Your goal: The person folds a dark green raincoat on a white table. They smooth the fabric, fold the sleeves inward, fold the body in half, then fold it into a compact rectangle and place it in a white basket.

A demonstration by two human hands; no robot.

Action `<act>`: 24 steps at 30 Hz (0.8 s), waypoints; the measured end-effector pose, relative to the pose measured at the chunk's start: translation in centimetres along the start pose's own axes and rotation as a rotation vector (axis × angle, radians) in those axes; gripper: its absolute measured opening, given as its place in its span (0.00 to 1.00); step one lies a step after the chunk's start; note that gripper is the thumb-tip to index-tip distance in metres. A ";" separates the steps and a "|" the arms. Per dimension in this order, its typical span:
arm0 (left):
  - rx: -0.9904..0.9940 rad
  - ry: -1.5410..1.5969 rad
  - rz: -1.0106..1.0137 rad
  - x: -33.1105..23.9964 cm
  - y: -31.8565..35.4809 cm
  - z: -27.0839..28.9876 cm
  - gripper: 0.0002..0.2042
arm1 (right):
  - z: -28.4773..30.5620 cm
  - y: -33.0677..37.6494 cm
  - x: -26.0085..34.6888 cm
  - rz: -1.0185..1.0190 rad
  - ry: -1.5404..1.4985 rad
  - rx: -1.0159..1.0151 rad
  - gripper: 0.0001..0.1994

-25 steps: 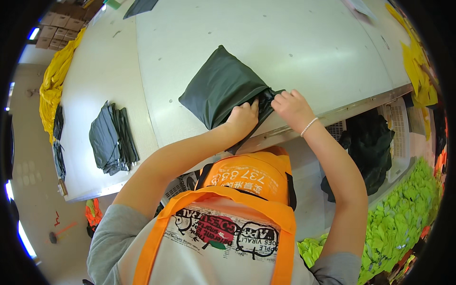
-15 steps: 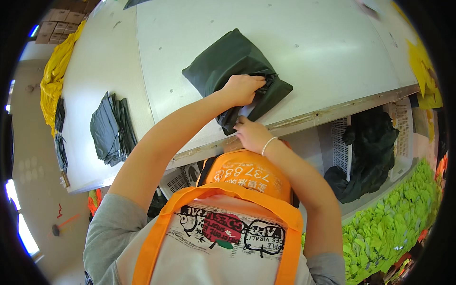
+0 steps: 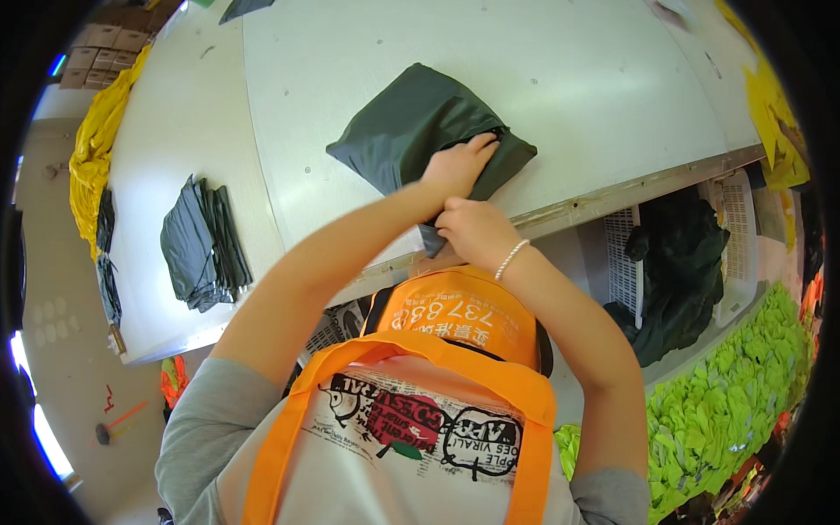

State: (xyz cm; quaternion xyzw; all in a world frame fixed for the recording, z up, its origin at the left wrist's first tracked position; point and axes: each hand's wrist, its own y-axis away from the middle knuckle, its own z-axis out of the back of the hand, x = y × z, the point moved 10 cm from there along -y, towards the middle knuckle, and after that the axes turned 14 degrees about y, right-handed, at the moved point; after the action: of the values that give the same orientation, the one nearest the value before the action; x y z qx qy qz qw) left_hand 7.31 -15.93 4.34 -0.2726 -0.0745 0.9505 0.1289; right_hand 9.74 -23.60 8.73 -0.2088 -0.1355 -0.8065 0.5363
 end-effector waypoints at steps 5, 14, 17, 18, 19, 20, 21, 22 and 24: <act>0.155 0.339 -0.130 -1.8 -1.3 6.4 0.23 | 2.0 2.3 -2.5 -0.098 0.016 -0.012 0.03; 0.046 0.322 0.120 -3.4 4.3 -1.6 0.27 | 1.9 4.0 -7.0 -0.448 0.079 -0.276 0.11; -0.149 0.599 0.101 -2.1 3.4 3.8 0.22 | 4.1 2.5 -9.3 -0.538 0.205 -0.386 0.19; -0.158 0.394 0.065 -2.1 2.5 4.6 0.22 | 3.5 2.2 -10.5 -0.585 0.244 -0.352 0.18; -0.092 0.244 0.068 -1.9 1.8 3.5 0.23 | 2.9 2.1 -11.8 -0.631 0.253 -0.323 0.15; -0.035 0.085 0.079 -1.5 1.3 2.2 0.24 | 2.4 1.8 -13.0 -0.661 0.260 -0.295 0.13; -0.020 0.021 0.049 -1.3 1.1 1.3 0.25 | 2.1 1.3 -13.9 -0.691 0.268 -0.267 0.11; -0.001 -0.035 0.026 -1.5 1.1 0.4 0.26 | 2.2 0.6 -14.1 -0.699 0.270 -0.216 0.09; 0.106 -0.133 0.062 -0.8 1.0 -1.8 0.27 | 2.5 -1.0 -13.9 -0.712 0.276 -0.113 0.07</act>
State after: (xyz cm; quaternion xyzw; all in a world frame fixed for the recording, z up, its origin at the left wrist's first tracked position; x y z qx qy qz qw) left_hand 8.73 -16.97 3.02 -0.2038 -0.0241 0.9727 0.1083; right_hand 14.04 -10.85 4.21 -0.0674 -0.0812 -0.9690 0.2235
